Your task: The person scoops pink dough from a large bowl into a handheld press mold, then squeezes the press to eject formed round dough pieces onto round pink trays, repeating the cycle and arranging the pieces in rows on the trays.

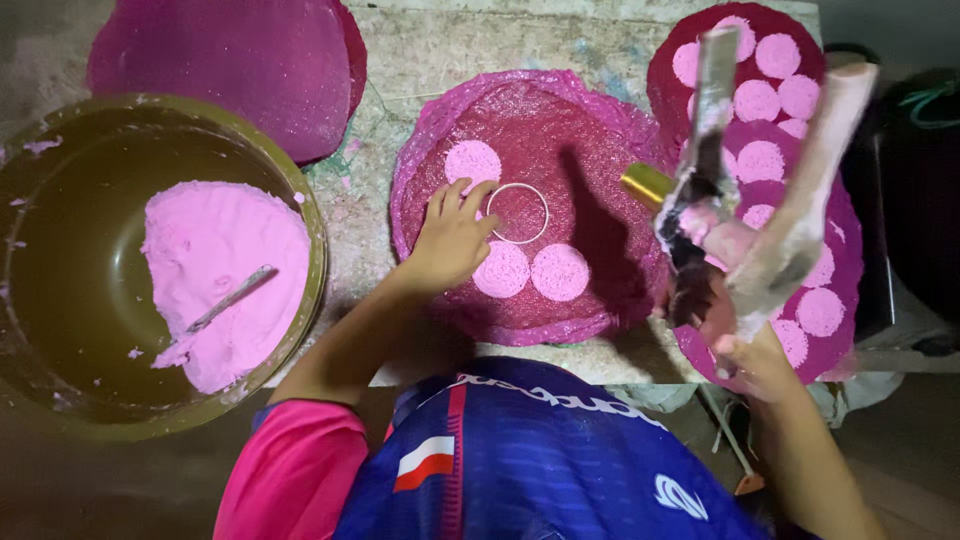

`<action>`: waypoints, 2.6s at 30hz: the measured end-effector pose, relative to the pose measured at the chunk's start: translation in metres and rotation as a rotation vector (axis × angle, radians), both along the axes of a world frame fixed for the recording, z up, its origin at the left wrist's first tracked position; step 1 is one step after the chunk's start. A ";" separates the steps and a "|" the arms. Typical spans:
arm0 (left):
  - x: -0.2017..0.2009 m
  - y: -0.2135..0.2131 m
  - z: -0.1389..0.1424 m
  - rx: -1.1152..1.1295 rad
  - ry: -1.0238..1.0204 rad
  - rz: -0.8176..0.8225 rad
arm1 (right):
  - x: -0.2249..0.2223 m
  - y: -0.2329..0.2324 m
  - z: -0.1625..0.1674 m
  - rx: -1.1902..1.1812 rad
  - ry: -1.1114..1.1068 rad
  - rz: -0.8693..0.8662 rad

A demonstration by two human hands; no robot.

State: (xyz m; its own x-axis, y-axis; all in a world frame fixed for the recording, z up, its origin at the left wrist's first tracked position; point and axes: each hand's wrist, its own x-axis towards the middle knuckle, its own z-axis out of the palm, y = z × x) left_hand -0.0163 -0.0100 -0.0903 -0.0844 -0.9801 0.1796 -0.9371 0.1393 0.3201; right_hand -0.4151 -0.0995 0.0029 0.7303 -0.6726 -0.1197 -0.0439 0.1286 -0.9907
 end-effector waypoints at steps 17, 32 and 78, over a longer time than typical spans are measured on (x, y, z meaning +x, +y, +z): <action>-0.002 -0.055 0.070 -0.198 2.243 -0.768 | 0.036 -0.069 0.000 0.411 0.699 0.575; 0.005 -0.136 0.004 -0.353 2.698 -0.931 | 0.125 -0.086 0.055 0.175 0.878 0.467; 0.035 -0.143 0.020 -0.294 2.547 -0.852 | 0.155 -0.070 0.025 -0.113 0.824 0.290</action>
